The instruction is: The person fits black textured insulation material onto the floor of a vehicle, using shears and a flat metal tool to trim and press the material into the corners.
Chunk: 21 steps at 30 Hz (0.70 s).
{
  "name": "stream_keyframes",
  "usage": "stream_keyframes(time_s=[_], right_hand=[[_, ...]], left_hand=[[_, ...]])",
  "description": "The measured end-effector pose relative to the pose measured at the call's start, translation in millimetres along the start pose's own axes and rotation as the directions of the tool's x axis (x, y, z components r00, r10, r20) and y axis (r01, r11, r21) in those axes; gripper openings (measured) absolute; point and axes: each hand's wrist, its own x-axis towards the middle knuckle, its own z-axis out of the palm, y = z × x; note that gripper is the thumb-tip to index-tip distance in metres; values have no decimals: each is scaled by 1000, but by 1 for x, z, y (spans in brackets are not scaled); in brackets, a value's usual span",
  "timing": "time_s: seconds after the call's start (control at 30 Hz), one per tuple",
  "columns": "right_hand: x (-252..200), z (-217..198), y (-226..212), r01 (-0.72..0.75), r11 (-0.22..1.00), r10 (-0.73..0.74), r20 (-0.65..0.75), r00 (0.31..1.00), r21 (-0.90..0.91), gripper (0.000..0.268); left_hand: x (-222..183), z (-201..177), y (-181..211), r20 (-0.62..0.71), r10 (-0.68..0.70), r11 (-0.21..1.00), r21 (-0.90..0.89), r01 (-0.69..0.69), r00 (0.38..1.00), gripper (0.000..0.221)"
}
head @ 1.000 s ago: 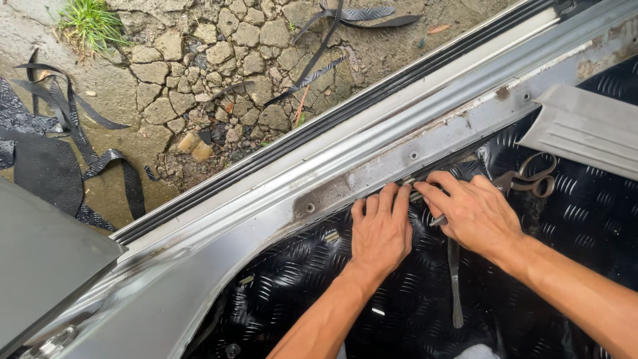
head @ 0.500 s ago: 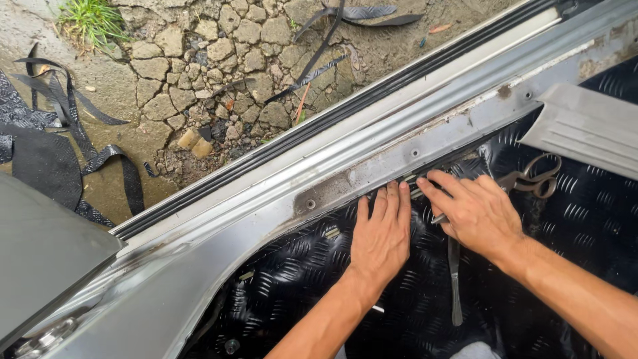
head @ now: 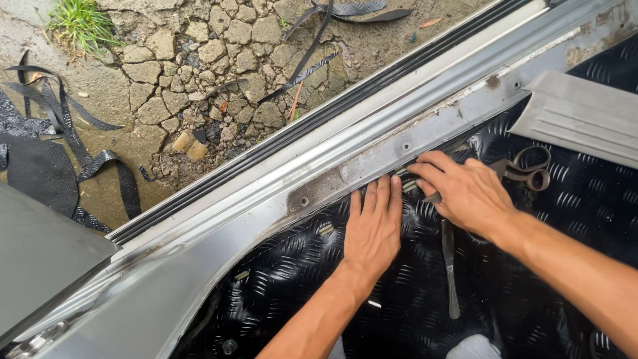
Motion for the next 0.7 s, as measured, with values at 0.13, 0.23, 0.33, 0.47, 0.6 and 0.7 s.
stream_keyframes(time_s=[0.13, 0.23, 0.33, 0.47, 0.6, 0.7], right_hand=[[-5, 7, 0, -28, 999, 29, 9, 1000, -34, 46], [-4, 3, -1, 41, 989, -34, 53, 998, -139, 56], [-4, -7, -9, 18, 966, 26, 168, 985, -258, 66], [-1, -15, -27, -40, 939, 122, 223, 967, -343, 55], [-2, -5, -60, 15, 973, 46, 254, 966, -230, 62], [-5, 12, -95, 185, 973, -142, 274, 951, -138, 72]], left_hand=[[-3, -6, -7, -52, 75, 997, 6, -75, 996, 57], [5, -14, -13, -45, 80, 994, -71, -83, 996, 52], [-10, -33, -25, -91, 108, 962, -240, -127, 990, 48], [-62, -61, -42, -59, 24, 962, -269, -39, 998, 42], [-87, -69, -63, -206, -155, 987, -60, 146, 966, 46], [-93, -64, -71, -202, -210, 977, -15, 212, 957, 42]])
